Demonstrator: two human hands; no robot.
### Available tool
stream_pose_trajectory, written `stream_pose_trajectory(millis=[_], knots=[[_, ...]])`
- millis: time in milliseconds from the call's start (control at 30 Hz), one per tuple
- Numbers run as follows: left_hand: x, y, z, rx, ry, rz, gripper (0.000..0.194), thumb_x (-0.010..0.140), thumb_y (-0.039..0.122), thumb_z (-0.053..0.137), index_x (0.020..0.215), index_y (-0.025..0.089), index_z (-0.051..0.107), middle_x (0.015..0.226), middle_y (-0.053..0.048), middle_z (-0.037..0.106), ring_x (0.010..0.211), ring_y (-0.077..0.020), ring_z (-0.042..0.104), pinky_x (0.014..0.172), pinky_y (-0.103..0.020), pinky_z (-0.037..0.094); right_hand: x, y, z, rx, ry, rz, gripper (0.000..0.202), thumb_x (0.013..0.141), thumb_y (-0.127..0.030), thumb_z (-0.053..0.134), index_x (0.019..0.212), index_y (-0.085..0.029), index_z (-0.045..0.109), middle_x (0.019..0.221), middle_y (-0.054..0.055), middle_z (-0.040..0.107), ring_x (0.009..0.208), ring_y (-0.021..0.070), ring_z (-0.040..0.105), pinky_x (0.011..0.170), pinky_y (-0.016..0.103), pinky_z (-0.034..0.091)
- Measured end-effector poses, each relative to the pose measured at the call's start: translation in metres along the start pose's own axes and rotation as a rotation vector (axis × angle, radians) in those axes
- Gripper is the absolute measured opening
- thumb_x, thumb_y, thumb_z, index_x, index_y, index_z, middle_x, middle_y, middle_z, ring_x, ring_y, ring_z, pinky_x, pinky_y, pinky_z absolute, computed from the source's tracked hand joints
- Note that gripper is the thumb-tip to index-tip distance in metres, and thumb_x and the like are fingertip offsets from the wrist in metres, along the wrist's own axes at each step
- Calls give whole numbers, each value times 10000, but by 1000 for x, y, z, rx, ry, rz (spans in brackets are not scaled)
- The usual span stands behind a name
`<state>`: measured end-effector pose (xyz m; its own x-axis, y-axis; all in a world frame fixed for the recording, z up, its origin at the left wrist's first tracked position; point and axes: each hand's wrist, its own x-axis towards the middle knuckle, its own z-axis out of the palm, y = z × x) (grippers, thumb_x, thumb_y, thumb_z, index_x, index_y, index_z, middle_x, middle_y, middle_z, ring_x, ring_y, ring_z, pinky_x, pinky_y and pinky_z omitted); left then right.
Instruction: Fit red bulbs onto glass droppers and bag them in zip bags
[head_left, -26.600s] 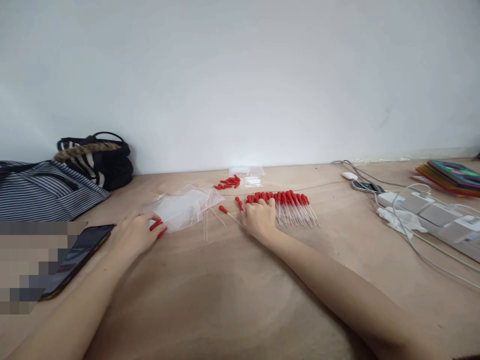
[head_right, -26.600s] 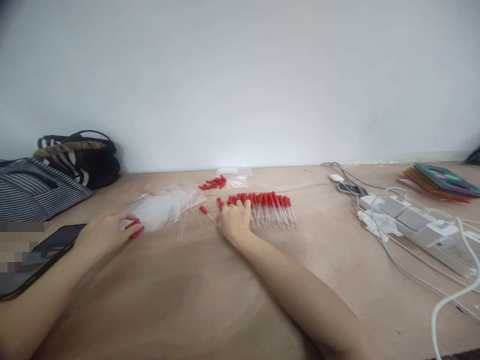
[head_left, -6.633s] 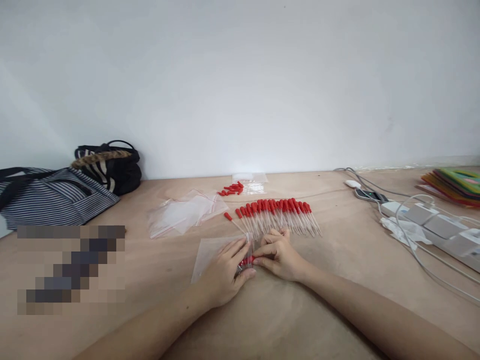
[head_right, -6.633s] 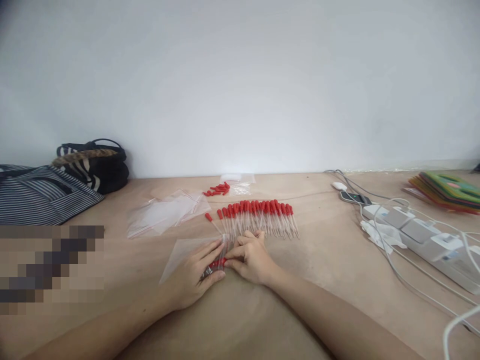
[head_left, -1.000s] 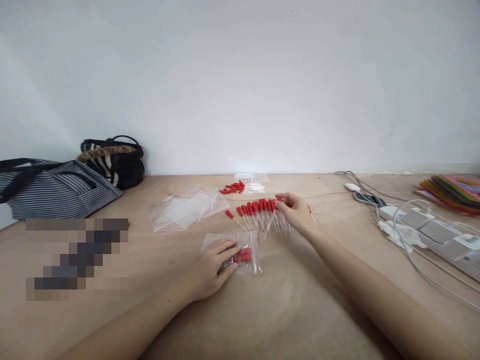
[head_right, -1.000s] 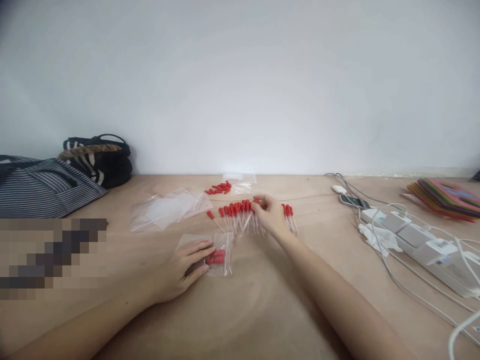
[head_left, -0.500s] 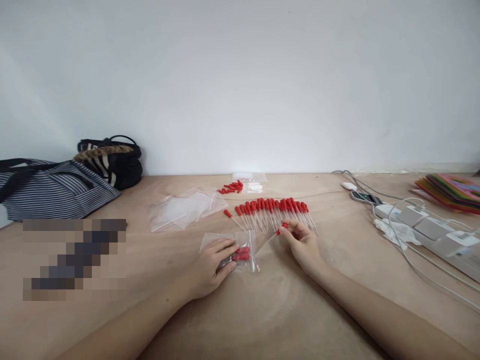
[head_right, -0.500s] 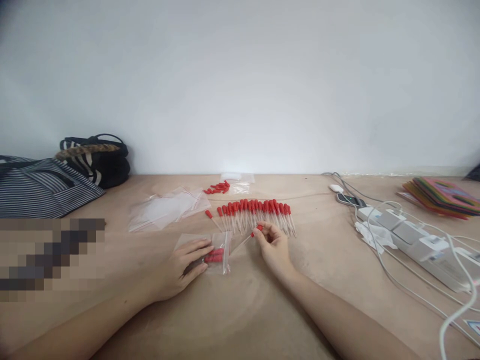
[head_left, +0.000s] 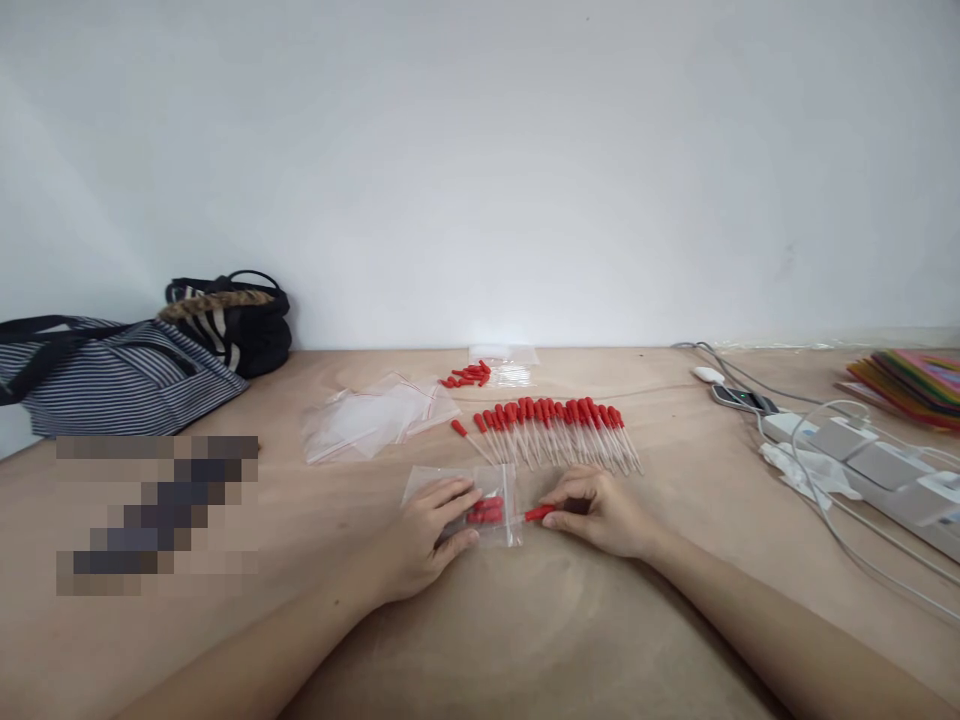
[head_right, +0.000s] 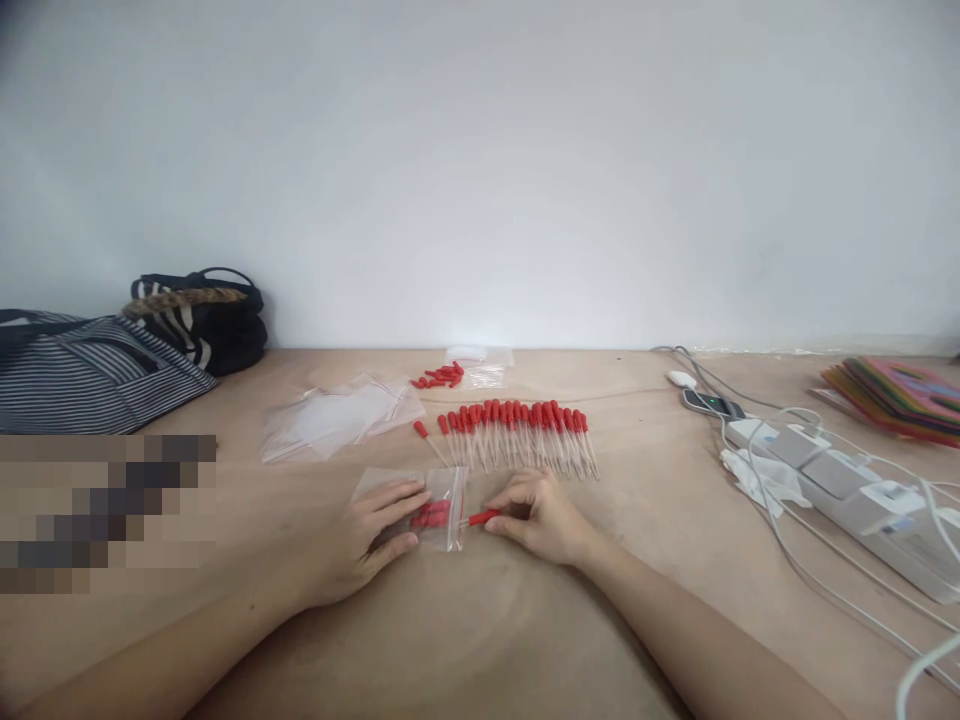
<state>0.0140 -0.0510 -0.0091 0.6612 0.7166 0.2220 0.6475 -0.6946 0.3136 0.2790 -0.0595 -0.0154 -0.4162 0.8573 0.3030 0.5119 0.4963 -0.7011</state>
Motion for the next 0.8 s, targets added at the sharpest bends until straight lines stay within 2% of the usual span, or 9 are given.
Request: stream_pose_trajectory(millis=[133, 267, 367, 600, 800], knots=[[1, 1, 0, 13, -11, 5, 411, 828, 345, 480, 1209, 192, 512, 1262, -117, 514, 1170, -267, 458, 953, -466, 405, 3, -8, 14, -75, -18, -30, 113, 738, -316, 631, 816, -261, 690, 702, 1, 641, 712, 151, 548, 747, 340, 383], [2, 3, 1, 27, -1, 14, 411, 829, 342, 477, 1199, 169, 522, 1252, -127, 522, 1167, -265, 461, 961, -457, 399, 9, -12, 20, -59, -113, -113, 161, 796, -240, 559, 913, -257, 668, 765, 14, 632, 805, 161, 535, 777, 337, 363], [2, 2, 1, 34, -2, 15, 415, 830, 336, 474, 1200, 154, 521, 1254, -134, 519, 1167, -264, 461, 965, -455, 395, 16, -10, 22, -57, -157, -144, 151, 802, -229, 555, 897, -250, 670, 780, 17, 621, 820, 159, 532, 801, 349, 346], [2, -1, 3, 41, 25, 40, 410, 825, 335, 481, 1198, 172, 523, 1235, -123, 538, 1149, -261, 482, 954, -452, 411, 25, -2, 30, -43, -98, -40, 155, 726, -370, 642, 761, -227, 691, 690, 0, 613, 692, 130, 539, 733, 300, 347], [1, -3, 5, 43, 59, 50, 426, 813, 333, 497, 1210, 181, 510, 1225, -115, 548, 1128, -258, 502, 934, -442, 433, 27, -8, 33, -135, -59, -38, 159, 784, -323, 571, 730, -208, 667, 637, -5, 598, 615, 111, 517, 672, 266, 332]])
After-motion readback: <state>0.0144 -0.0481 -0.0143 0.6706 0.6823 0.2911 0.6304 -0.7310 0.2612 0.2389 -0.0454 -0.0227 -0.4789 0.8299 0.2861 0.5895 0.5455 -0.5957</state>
